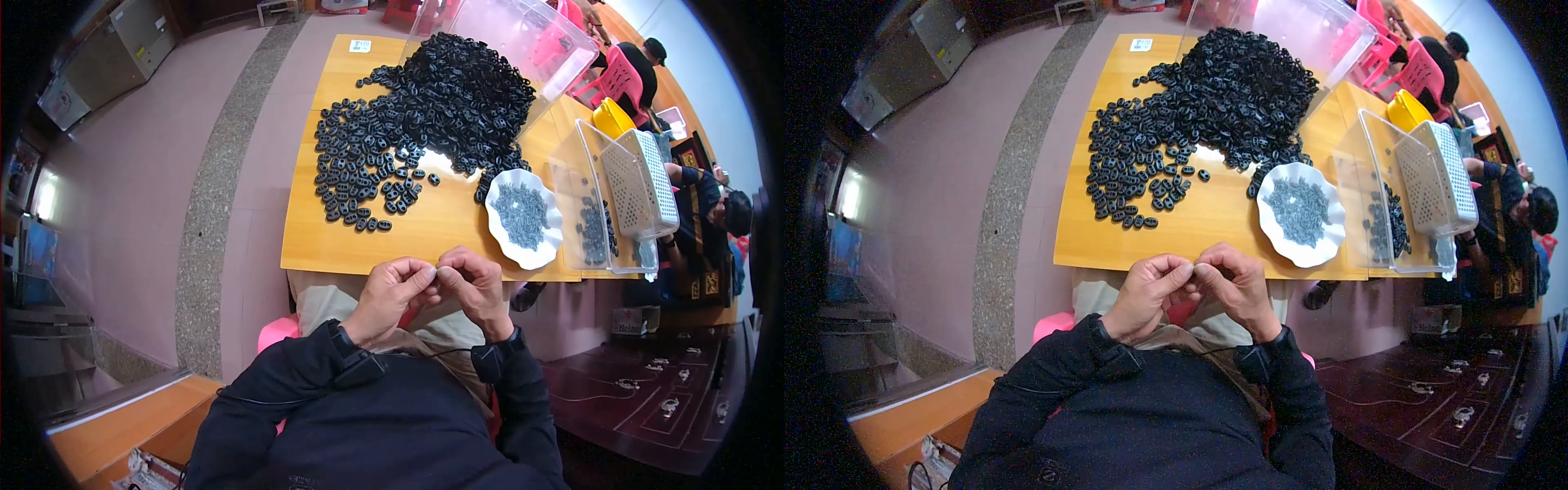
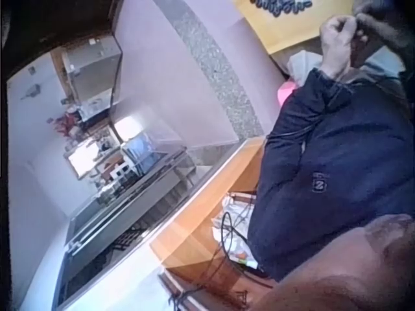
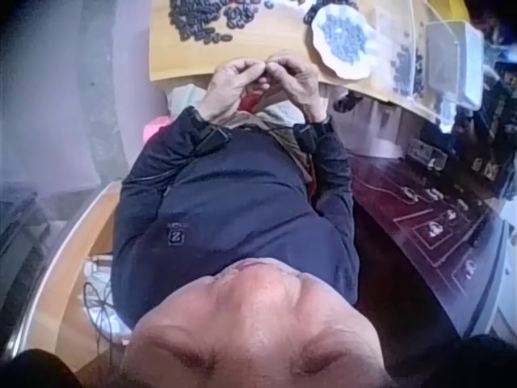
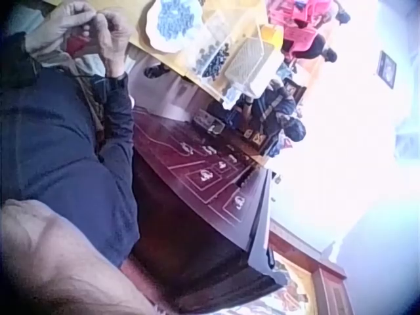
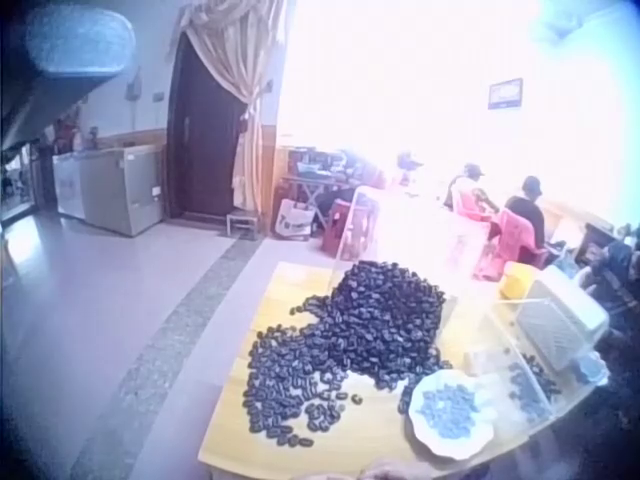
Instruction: The person picks up a black plastic toggle and a metal spring by hand, inserts the spring into the toggle, and places the assembled piece into a white bowl. This process is repeated with additional toggles and springs from the table.
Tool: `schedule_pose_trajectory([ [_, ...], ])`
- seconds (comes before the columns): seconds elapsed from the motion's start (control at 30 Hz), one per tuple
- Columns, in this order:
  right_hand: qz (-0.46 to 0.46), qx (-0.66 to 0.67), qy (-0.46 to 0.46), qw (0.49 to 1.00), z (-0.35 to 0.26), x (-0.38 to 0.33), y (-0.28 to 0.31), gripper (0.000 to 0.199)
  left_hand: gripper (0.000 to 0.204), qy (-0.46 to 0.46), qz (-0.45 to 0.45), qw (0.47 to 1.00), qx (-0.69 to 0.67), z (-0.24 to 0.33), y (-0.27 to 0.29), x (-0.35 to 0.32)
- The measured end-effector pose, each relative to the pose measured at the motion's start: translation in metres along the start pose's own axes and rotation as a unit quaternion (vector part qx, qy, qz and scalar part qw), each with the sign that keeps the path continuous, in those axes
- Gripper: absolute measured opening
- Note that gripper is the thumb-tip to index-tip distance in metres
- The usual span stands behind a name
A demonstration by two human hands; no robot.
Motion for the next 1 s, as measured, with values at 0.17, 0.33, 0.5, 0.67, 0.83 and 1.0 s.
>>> schedule_pose_trajectory([
  [0.17, -0.014, -0.096, 0.035, 0.995, -0.007, 0.0, -0.003, 0.006, 0.017, -0.02, 0.024, 0.997, 0.068, -0.003, 0.004, 0.001],
  [0.33, -0.015, -0.134, 0.049, 0.99, -0.003, -0.002, -0.005, 0.002, 0.016, -0.024, 0.033, 0.995, 0.085, -0.004, 0.004, 0.001],
  [0.5, -0.01, -0.145, 0.071, 0.987, -0.007, -0.001, -0.009, 0.004, 0.015, -0.037, 0.041, 0.995, 0.085, -0.004, 0.005, 0.001],
  [0.67, -0.01, -0.19, 0.102, 0.976, -0.008, 0.001, -0.007, 0.005, 0.014, -0.043, 0.036, 0.992, 0.109, -0.004, 0.007, 0.002],
  [0.83, -0.008, -0.223, 0.146, 0.964, -0.009, 0.001, -0.009, 0.007, 0.014, -0.041, 0.037, 0.992, 0.117, -0.005, 0.008, 0.003],
  [1.0, 0.001, -0.236, 0.148, 0.96, -0.014, 0.0, -0.01, 0.007, 0.017, -0.039, 0.026, 0.993, 0.108, -0.006, 0.006, 0.003],
])
Point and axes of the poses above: each hand's wrist, its own x-axis towards the middle knuckle, its own y-axis out of the back of the hand, z = x × y, the point moved 1 cm from there along x, towards the middle knuckle, and after that the axes turned 1 degree about x, right-handed, at the moved point
